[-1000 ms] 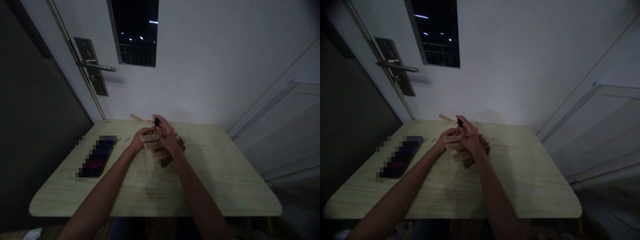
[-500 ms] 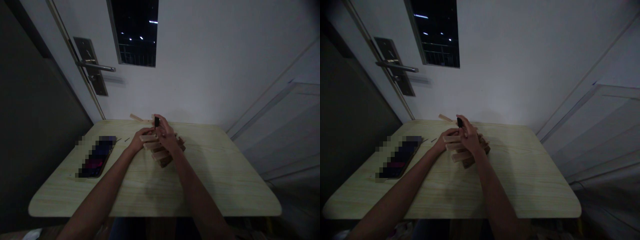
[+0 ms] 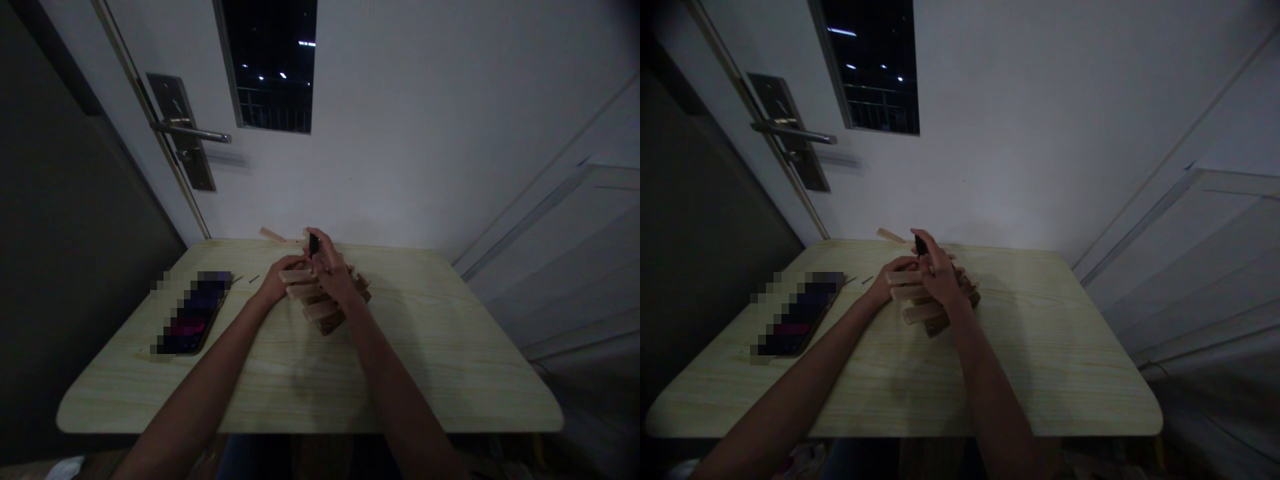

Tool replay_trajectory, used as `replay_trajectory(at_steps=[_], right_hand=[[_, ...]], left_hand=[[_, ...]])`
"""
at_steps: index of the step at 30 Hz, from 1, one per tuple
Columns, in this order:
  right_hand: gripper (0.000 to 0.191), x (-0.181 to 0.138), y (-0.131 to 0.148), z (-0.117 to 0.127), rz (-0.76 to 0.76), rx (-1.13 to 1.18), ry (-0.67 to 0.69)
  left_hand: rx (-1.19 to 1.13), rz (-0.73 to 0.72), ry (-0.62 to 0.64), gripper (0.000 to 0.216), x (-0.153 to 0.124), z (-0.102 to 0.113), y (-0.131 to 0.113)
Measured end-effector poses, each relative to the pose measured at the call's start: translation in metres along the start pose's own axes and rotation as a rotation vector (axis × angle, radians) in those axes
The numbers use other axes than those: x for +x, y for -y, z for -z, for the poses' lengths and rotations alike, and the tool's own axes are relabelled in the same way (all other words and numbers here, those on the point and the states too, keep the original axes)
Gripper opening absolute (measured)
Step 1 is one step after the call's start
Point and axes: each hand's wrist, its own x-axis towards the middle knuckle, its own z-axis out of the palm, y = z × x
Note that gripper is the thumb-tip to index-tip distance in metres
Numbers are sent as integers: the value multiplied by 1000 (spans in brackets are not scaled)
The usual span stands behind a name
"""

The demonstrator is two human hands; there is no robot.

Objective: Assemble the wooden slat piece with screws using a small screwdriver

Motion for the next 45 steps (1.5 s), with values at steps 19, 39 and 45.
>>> replay_trajectory(at_steps=[19, 39, 45], right_hand=[[48, -1, -7, -2, 25, -36, -6], [41, 0, -2, -1, 1, -30, -22], [41, 0, -9, -4, -29, 29, -41]], left_hand=[[2, 21, -17, 38, -1, -1, -7], [19, -15, -10, 34, 1, 0, -2], [31, -8, -17, 38, 2, -1, 0]])
